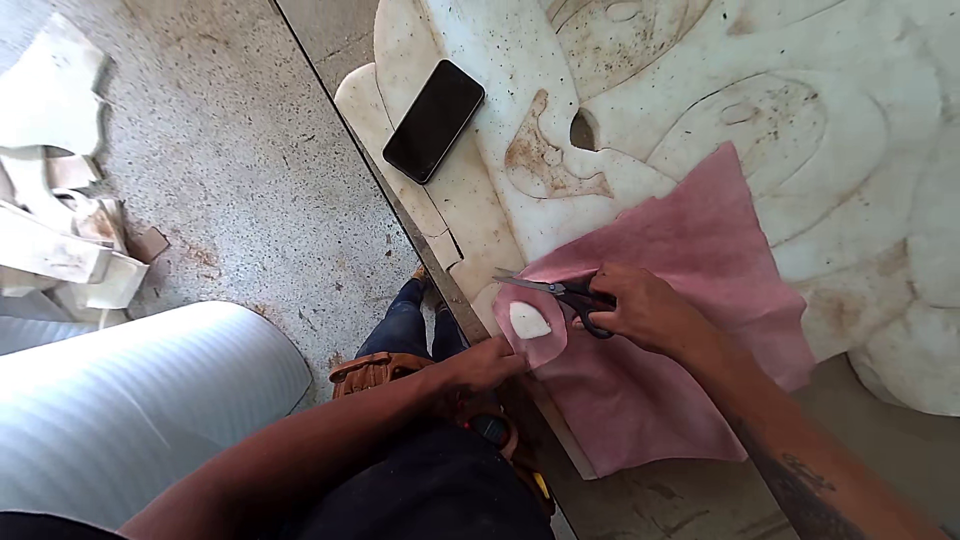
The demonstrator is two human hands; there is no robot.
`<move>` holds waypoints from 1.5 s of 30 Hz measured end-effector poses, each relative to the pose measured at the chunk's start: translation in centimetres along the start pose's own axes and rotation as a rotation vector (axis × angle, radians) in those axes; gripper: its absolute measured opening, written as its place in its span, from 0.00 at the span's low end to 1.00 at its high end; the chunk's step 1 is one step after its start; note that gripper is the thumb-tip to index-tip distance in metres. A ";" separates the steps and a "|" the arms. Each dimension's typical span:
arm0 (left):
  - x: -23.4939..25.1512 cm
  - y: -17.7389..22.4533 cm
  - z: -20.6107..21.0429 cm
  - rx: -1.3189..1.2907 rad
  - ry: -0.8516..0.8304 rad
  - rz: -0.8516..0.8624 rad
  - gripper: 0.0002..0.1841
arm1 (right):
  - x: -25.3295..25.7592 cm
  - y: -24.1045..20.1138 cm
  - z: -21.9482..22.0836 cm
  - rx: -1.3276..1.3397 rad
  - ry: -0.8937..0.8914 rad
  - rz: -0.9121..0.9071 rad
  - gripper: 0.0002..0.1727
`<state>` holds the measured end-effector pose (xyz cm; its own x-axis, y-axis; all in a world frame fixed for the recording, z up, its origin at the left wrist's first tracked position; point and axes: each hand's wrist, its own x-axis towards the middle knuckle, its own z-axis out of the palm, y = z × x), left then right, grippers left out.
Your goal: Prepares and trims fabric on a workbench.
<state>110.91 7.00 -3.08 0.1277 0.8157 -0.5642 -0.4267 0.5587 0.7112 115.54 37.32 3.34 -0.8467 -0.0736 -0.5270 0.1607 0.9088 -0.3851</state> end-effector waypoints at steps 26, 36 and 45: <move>-0.3 -0.1 0.8 -0.190 -0.010 0.020 0.25 | -2.1 1.1 0.3 0.146 -0.050 0.087 0.22; -0.5 0.6 1.0 -0.192 0.014 -0.019 0.25 | -1.9 1.2 0.7 0.157 -0.026 0.065 0.19; -0.3 0.2 1.0 -0.189 0.001 0.009 0.26 | -1.0 0.0 1.1 0.142 -0.031 0.071 0.20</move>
<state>111.64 7.03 -2.39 0.1224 0.8205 -0.5583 -0.5881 0.5131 0.6252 116.90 36.94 3.04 -0.8147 -0.0259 -0.5793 0.2917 0.8451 -0.4480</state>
